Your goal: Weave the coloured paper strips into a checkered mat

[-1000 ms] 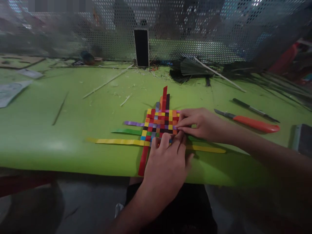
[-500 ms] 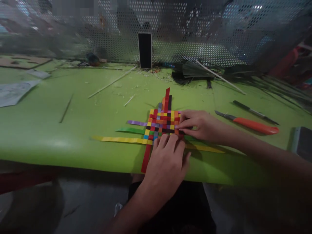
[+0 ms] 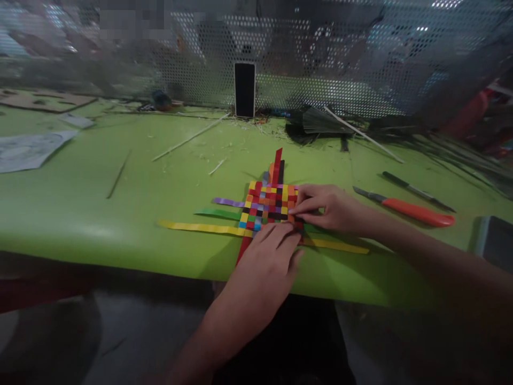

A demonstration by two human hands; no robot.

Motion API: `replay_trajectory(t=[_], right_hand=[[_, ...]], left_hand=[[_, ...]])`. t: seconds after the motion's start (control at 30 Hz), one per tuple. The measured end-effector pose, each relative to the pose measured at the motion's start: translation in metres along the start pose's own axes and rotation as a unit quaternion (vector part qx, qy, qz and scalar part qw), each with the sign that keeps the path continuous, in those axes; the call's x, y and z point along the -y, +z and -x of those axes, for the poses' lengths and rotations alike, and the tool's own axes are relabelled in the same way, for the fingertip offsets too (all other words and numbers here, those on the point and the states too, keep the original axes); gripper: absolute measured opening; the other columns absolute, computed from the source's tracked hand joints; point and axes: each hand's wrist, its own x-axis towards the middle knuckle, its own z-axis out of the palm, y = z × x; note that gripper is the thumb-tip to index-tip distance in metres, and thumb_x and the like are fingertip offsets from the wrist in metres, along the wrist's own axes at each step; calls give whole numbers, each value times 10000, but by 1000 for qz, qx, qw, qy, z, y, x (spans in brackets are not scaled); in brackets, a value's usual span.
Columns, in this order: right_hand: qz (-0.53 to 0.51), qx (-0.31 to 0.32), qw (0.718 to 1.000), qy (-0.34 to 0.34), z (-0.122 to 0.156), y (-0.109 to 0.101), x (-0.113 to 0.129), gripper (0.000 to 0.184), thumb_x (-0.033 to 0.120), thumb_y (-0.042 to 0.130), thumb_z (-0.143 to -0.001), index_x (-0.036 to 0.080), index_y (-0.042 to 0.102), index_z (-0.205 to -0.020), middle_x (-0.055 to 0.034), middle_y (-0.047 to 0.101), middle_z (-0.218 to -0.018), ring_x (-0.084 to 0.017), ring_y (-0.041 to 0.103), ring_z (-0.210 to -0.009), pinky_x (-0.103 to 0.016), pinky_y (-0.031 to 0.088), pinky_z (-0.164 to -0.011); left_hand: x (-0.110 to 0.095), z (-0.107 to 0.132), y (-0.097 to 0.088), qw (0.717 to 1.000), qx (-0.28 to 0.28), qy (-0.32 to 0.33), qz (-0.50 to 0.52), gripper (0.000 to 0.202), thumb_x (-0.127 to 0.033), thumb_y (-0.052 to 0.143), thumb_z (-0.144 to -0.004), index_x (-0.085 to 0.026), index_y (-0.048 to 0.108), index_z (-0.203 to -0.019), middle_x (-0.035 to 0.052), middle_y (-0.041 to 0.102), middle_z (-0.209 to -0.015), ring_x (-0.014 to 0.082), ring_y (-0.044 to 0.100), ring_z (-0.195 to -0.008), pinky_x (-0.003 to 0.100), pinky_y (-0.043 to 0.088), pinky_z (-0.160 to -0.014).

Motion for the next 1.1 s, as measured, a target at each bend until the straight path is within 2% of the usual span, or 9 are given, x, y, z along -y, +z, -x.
replay_trajectory(t=[0.1, 0.23, 0.33, 0.43, 0.63, 0.77, 0.87, 1.0, 1.1], right_hand=[[-9, -8, 1000, -5, 0, 2, 0, 210, 212, 599, -965, 200, 809, -966, -77, 684, -919, -164, 648, -835, -282, 533, -740], [-24, -13, 1000, 5, 1, 4, 4, 200, 214, 611, -965, 189, 808, -987, -90, 703, -950, -174, 667, -876, -298, 551, -777], [-26, -14, 999, 30, 1, 4, 6, 204, 201, 608, -963, 188, 805, -1013, -96, 707, -987, -180, 673, -908, -311, 555, -796], [-25, -6, 999, 41, 0, 4, 5, 209, 193, 603, -960, 209, 806, -1007, -87, 701, -987, -184, 667, -906, -322, 556, -790], [-43, -25, 998, 40, -3, 12, 5, 175, 178, 617, -949, 195, 788, -978, -94, 716, -1018, -193, 678, -933, -322, 548, -811], [-6, -53, 993, 104, -8, 18, 14, 69, 162, 654, -919, 147, 717, -940, -87, 714, -926, -186, 656, -816, -316, 518, -761], [10, -28, 991, 134, -10, 10, 18, 45, 165, 704, -875, 147, 667, -895, -71, 694, -894, -170, 613, -752, -301, 486, -711], [-26, 7, 992, 125, -7, -5, 14, 96, 260, 684, -913, 167, 682, -886, -62, 699, -895, -166, 609, -749, -295, 480, -701], [-35, -5, 996, 87, -3, -4, 8, 98, 226, 666, -913, 171, 679, -832, -57, 706, -851, -169, 624, -748, -296, 489, -704]], left_hand=[[4, 2, -9, 998, -21, 11, -51, 268, -183, 482, -1045, -119, 679, -1216, 128, 653, -1250, 306, 521, -1291, 503, 486, -1105], [16, 1, -14, 995, -44, -13, -85, 292, -208, 504, -1037, -104, 658, -1263, 140, 660, -1255, 311, 572, -1218, 502, 540, -1034], [26, 1, -11, 989, -36, -15, -142, 265, -161, 483, -1033, -83, 678, -1196, 157, 669, -1264, 313, 606, -1178, 492, 565, -990], [32, 5, -7, 986, -17, -1, -168, 275, -119, 469, -1026, -100, 677, -1204, 154, 662, -1305, 310, 607, -1194, 496, 555, -1009], [36, 9, -5, 988, -25, -3, -155, 289, -139, 482, -1030, -117, 669, -1249, 117, 669, -1311, 290, 600, -1197, 474, 528, -1059], [35, 7, -5, 991, -25, -14, -130, 296, -176, 445, -1054, -120, 690, -1211, 109, 683, -1282, 284, 605, -1193, 473, 520, -1066], [34, 6, -6, 993, -35, -26, -108, 296, -188, 448, -1056, -118, 695, -1203, 108, 695, -1266, 278, 614, -1184, 475, 522, -1061], [33, 5, -7, 995, -40, -36, -79, 273, -196, 486, -1045, -135, 690, -1216, 93, 694, -1278, 260, 603, -1198, 461, 512, -1075], [32, 6, -8, 996, -32, -46, -69, 252, -212, 521, -1033, -151, 691, -1208, 86, 692, -1273, 259, 597, -1206, 458, 511, -1073]])
